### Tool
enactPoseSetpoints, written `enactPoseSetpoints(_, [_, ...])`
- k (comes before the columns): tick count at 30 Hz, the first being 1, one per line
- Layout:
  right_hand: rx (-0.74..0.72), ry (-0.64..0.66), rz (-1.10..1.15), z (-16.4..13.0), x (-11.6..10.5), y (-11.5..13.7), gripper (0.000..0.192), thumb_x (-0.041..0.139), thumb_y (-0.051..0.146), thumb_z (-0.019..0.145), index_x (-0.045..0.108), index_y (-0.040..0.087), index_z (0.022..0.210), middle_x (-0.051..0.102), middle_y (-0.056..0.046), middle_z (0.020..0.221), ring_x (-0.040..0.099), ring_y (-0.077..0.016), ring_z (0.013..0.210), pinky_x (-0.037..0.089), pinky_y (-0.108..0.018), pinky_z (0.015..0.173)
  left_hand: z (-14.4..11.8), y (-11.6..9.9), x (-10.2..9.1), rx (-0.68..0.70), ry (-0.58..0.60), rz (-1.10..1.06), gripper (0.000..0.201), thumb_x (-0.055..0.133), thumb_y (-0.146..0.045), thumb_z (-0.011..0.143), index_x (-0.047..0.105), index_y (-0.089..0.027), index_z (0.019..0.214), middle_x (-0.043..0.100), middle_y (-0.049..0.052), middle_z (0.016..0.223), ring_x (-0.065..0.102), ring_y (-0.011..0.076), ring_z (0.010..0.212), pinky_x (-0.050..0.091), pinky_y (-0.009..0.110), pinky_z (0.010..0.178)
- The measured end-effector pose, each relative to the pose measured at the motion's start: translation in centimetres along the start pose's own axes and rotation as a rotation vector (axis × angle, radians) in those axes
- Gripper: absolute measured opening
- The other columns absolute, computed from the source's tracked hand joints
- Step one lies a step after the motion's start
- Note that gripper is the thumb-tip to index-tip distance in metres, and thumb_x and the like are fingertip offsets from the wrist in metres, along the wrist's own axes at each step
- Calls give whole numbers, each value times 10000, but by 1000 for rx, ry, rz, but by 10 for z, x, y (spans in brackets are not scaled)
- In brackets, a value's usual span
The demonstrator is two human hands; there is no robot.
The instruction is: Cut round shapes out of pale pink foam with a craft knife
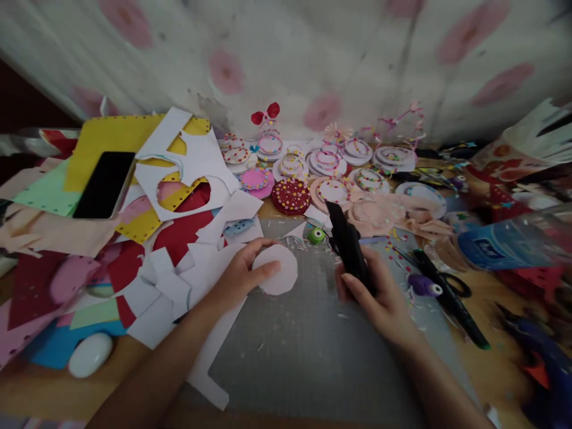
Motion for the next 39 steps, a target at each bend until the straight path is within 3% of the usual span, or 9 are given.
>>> enactPoseSetpoints(4, [-49,10,-212,-1,-2,1,402,523,224,918,382,268,1292,607,-56,1032,614,-185,892,518,-300,768,-1,-3,-4,-44,18,-69,442,805,-325,698,586,-208,1063,645,-13,889,608,99,707,509,171,583])
enactPoseSetpoints(8, [-102,112,-412,-3,-3,-3,487,540,262,904,354,237,1353,604,-102,1149,614,-232,1002,516,-329,820,-2,-3,-2,-97,-25,-31,349,733,-404,774,558,-227,1019,632,-30,797,580,76,527,453,146,411])
enactPoseSetpoints(13, [-220,227,-634,-5,-3,-4,387,501,253,913,435,206,1291,669,-105,1078,662,-234,920,525,-327,760,-3,-4,2,-98,-31,-18,339,672,-480,806,536,-244,1008,586,-58,642,522,84,381,387,151,281])
enactPoseSetpoints(17, [-350,186,-769,-7,-2,2,296,480,209,866,512,173,1158,676,-128,1011,653,-258,907,510,-362,745,-3,-3,1,-45,-71,-54,341,687,-483,793,547,-250,999,572,-63,651,498,65,372,346,131,262])
enactPoseSetpoints(21, [-346,158,-781,-4,0,10,249,510,312,901,542,168,1102,671,-92,899,652,-217,794,496,-314,673,-3,-2,2,-31,-81,-52,319,692,-466,795,554,-253,989,572,-61,688,515,64,408,351,128,276])
enactPoseSetpoints(26, [-390,195,-851,0,3,12,337,449,443,962,605,158,1053,669,-70,796,653,-196,698,478,-294,613,-4,-2,5,-16,-81,7,293,664,-463,820,554,-261,1002,589,-60,698,502,58,399,315,122,265])
enactPoseSetpoints(39, [-411,111,-912,0,3,7,390,457,478,960,647,145,1034,661,-71,753,638,-194,663,446,-292,570,-3,-2,7,-9,-52,26,289,663,-461,822,543,-250,980,578,-60,662,479,55,390,309,126,289])
Point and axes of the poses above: each hand's wrist, its own z-axis towards the middle knuckle, its own x-axis out of the palm, y = z × x, the point moved 1 cm from there along z, towards the middle knuckle
